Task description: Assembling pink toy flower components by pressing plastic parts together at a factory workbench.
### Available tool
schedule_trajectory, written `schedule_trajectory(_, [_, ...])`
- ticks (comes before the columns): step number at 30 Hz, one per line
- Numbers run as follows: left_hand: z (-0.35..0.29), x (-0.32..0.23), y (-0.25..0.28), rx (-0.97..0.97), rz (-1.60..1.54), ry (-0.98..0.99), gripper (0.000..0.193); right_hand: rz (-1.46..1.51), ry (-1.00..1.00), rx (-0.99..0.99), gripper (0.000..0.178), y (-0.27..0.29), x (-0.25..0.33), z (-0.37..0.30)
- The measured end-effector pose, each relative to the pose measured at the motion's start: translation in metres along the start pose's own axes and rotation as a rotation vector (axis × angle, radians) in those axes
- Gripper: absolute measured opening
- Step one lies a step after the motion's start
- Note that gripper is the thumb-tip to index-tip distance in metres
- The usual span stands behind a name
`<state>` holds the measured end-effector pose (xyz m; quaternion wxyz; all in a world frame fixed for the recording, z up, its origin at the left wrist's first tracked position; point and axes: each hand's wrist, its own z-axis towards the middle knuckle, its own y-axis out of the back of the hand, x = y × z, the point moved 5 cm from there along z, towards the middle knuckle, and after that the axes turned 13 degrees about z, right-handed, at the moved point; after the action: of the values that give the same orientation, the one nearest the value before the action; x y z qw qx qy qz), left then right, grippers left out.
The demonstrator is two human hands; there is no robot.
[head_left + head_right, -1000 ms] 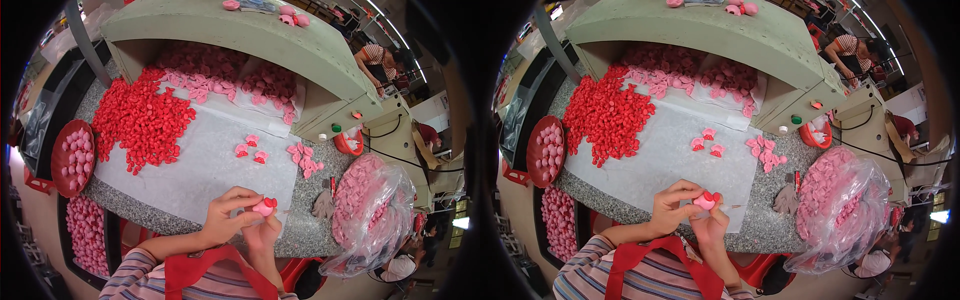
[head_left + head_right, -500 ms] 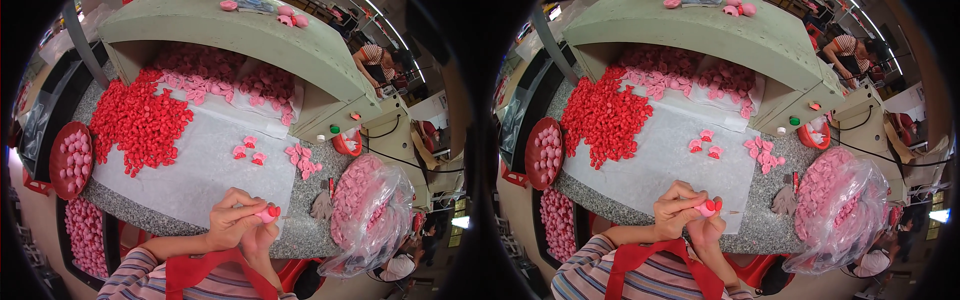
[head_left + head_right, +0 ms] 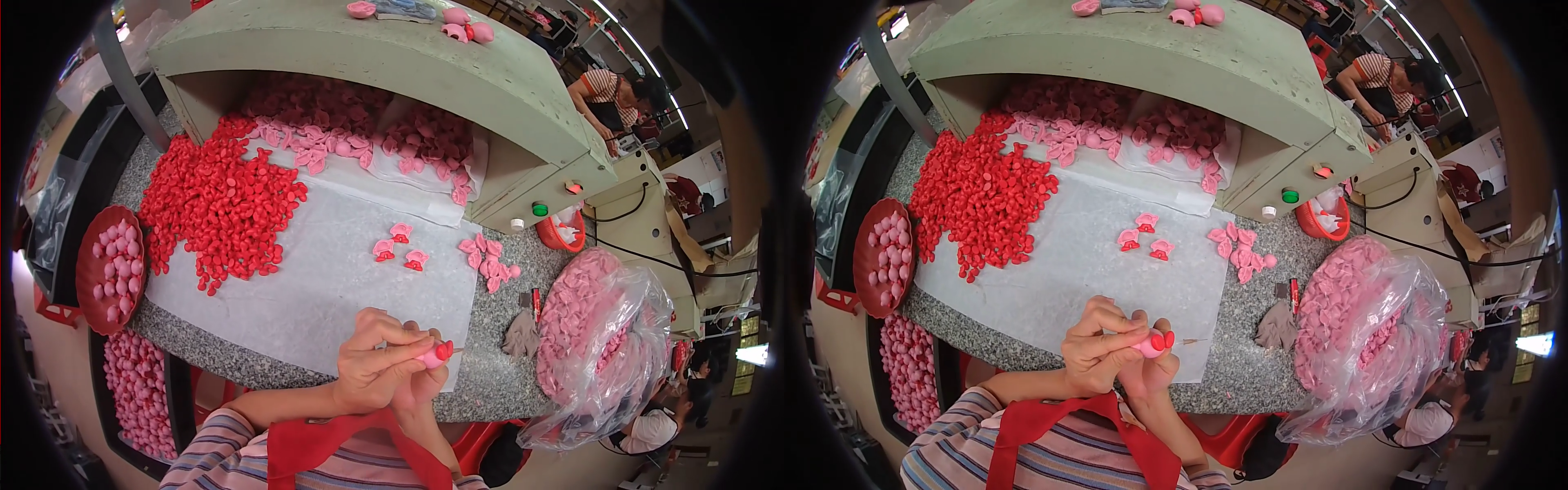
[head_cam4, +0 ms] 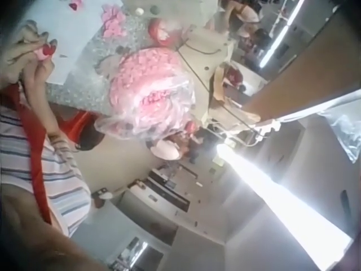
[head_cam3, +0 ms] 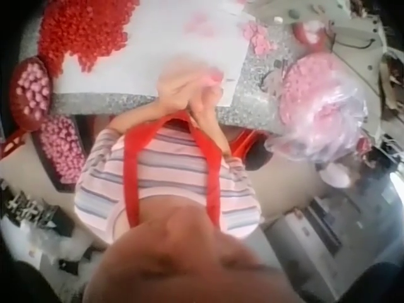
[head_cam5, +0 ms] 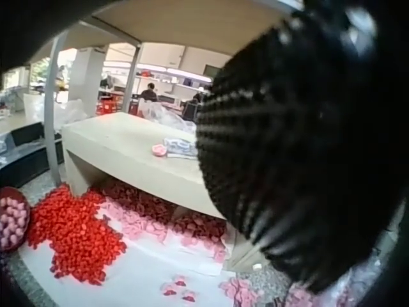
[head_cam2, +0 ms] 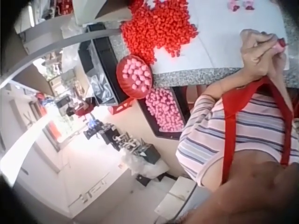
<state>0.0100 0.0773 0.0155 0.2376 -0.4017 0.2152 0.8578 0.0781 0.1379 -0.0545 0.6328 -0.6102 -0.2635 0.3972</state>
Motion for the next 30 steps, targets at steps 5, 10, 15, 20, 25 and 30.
schedule_trajectory(5, [0.0, 0.0, -0.001, 0.005, 0.039, -0.009, 0.026, 0.0, -0.018, -0.002, 0.022, 0.002, 0.001, -0.002])
schedule_trajectory(10, [0.002, -0.005, -0.001, -0.027, 0.062, -0.021, 0.032, 0.014, -0.041, -0.115, 0.022, 0.004, 0.0, -0.002])
schedule_trajectory(15, [0.006, 0.003, -0.01, 0.02, 0.027, 0.029, 0.044, 0.176, -0.11, -0.019, 0.027, 0.035, 0.013, -0.007])
schedule_trajectory(20, [0.003, 0.001, -0.01, 0.15, 0.114, 0.038, 0.037, 0.135, -0.115, -0.06, 0.028, 0.035, 0.008, -0.009])
schedule_trajectory(25, [0.004, -0.005, -0.011, 0.161, 0.211, -0.021, 0.032, 0.086, -0.099, -0.096, 0.029, 0.032, 0.009, -0.008])
schedule_trajectory(30, [0.001, -0.001, -0.011, 0.151, 0.222, -0.035, 0.035, 0.044, -0.092, -0.134, 0.03, 0.03, 0.007, -0.008])
